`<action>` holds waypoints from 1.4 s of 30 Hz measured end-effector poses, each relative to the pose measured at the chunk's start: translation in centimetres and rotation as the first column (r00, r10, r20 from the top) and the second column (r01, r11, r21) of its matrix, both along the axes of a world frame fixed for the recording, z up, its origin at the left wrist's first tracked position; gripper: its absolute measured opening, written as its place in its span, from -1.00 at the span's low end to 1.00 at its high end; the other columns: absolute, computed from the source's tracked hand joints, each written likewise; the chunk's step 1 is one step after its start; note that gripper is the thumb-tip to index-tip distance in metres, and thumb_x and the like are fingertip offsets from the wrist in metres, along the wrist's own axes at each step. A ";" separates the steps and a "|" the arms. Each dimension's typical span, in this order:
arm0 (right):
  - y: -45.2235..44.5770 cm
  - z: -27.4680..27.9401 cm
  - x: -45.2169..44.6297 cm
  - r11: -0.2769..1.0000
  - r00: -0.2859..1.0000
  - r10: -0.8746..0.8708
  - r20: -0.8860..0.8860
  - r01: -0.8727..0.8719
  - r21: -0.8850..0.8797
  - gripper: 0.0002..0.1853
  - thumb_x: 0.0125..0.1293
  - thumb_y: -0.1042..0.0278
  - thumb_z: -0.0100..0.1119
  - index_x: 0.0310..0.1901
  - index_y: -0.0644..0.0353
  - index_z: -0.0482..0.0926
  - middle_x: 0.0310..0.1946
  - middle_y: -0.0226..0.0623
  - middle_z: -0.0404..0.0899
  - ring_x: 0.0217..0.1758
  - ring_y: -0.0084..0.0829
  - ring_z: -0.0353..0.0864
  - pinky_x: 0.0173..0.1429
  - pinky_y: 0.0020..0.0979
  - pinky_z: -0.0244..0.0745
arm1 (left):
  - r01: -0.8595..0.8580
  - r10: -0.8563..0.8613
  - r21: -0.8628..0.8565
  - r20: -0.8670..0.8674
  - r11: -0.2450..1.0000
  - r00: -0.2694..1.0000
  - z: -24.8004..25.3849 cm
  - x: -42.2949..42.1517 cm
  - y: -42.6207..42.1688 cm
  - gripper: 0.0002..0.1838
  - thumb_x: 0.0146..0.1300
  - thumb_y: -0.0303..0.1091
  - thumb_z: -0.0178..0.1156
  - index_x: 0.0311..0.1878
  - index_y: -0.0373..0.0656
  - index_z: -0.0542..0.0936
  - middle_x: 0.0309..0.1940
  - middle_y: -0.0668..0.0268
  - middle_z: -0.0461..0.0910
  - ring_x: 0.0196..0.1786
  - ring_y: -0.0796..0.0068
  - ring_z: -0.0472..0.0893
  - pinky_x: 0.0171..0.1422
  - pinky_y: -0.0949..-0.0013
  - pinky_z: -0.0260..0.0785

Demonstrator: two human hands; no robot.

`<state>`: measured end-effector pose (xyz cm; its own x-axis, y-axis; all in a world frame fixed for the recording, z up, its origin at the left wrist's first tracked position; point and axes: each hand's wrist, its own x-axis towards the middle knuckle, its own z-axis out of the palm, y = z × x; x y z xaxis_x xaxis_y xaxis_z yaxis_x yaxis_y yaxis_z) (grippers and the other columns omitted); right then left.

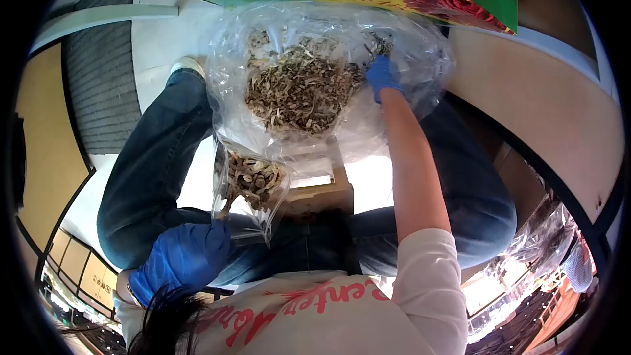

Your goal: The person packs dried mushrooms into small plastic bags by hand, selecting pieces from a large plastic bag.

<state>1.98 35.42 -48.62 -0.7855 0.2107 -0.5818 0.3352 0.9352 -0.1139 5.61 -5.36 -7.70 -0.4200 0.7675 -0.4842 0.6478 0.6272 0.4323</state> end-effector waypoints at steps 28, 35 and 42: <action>7.1 -6.6 -3.8 0.994 0.947 -0.098 -0.306 0.108 0.018 -0.61 0.25 0.09 -0.02 -0.09 0.22 0.56 -0.15 -0.13 0.58 -0.08 -0.24 0.53 0.07 -0.29 0.38 | 0.012 -0.012 -0.076 0.006 0.997 1.000 -0.4 -1.1 0.0 -0.80 0.01 -0.37 0.09 -0.36 -0.34 0.50 -0.71 0.34 0.32 -0.65 0.49 0.39 -0.68 0.39 0.19; -3.7 -0.9 -5.7 0.996 0.997 0.030 -0.067 -0.025 0.081 -0.58 0.25 0.11 -0.03 0.05 0.18 0.49 0.00 0.02 0.50 0.07 -0.03 0.46 0.27 -0.15 0.24 | 0.010 -0.007 -0.110 0.019 0.994 1.000 -0.4 -1.0 0.2 -0.83 0.00 -0.37 0.10 -0.40 -0.29 0.50 -0.72 0.35 0.31 -0.65 0.49 0.39 -0.67 0.38 0.19; -15.8 2.1 0.0 0.945 0.827 0.100 -0.554 -0.253 -0.207 -0.51 0.10 0.35 0.08 0.14 0.07 0.41 0.09 -0.01 0.41 0.09 0.00 0.43 0.14 -0.14 0.35 | 0.022 -0.021 -0.153 0.008 0.988 1.000 -0.3 0.0 0.0 -0.87 -0.01 -0.37 0.12 -0.44 -0.25 0.49 -0.73 0.35 0.30 -0.66 0.48 0.39 -0.67 0.38 0.20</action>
